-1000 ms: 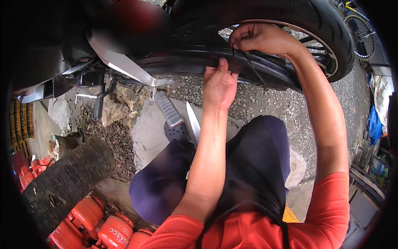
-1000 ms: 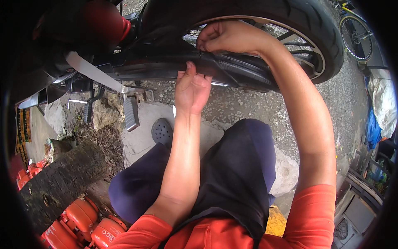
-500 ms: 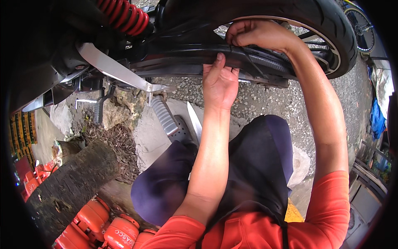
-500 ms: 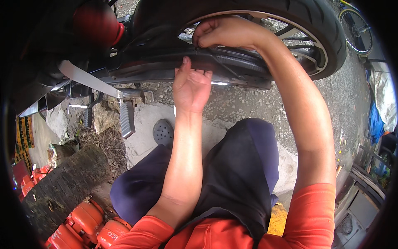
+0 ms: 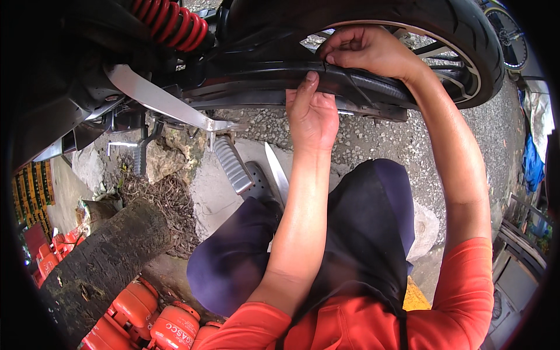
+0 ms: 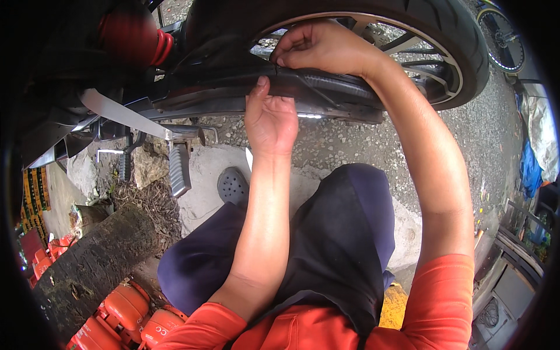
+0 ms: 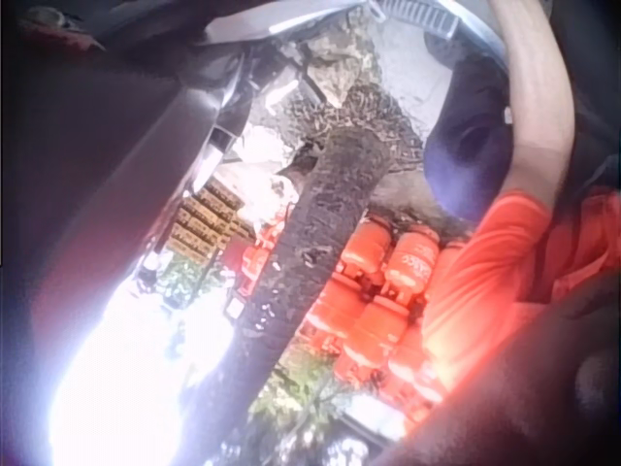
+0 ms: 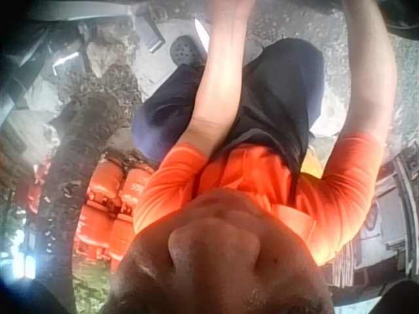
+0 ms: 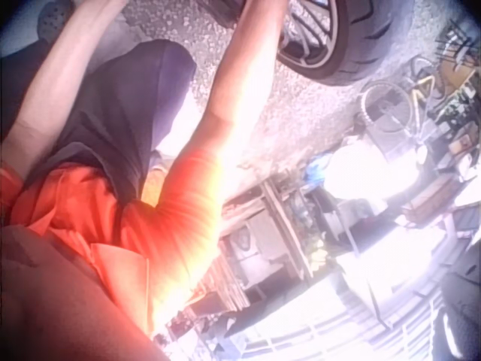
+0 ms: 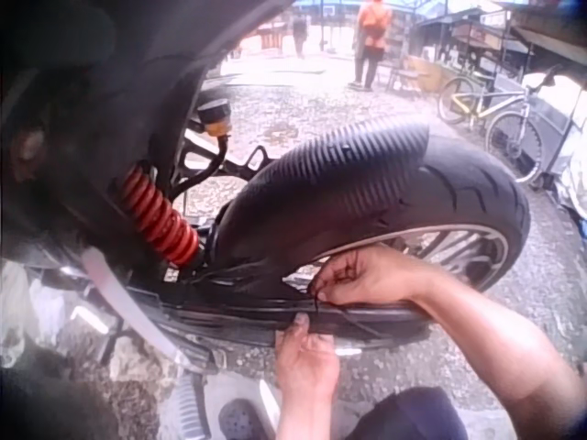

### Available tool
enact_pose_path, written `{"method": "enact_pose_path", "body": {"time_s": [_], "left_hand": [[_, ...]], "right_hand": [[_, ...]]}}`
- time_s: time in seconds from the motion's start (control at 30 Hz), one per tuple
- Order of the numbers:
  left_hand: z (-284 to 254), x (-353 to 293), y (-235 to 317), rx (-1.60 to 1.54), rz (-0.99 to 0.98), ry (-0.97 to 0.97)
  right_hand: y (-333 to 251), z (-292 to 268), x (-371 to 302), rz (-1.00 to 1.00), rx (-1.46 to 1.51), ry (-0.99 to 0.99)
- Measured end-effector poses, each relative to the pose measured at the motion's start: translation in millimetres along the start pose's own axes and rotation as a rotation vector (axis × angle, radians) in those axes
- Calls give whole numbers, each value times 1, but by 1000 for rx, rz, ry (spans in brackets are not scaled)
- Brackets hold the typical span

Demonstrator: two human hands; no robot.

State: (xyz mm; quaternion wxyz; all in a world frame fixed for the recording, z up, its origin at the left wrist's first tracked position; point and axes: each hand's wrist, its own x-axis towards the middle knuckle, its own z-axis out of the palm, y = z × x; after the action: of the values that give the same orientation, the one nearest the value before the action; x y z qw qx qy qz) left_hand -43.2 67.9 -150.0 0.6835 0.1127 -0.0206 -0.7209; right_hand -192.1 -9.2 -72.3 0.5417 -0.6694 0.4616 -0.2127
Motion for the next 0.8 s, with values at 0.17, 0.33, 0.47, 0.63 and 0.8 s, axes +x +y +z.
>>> {"method": "enact_pose_path", "body": {"time_s": [0.17, 0.33, 0.47, 0.63, 0.8], "left_hand": [[1, -3, -1, 48, 30, -28], [-3, -7, -1, 116, 38, -25], [-4, -8, 0, 110, 15, -22], [1, -8, 0, 114, 29, -23], [2, -8, -2, 130, 47, -27]], "right_hand": [[-7, 3, -1, -3, -135, 35], [-15, 2, -2, 33, -173, 0], [-10, 4, -4, 11, -131, 51], [-9, 3, -4, 27, -142, 33], [-9, 3, -3, 22, -179, 10]]}}
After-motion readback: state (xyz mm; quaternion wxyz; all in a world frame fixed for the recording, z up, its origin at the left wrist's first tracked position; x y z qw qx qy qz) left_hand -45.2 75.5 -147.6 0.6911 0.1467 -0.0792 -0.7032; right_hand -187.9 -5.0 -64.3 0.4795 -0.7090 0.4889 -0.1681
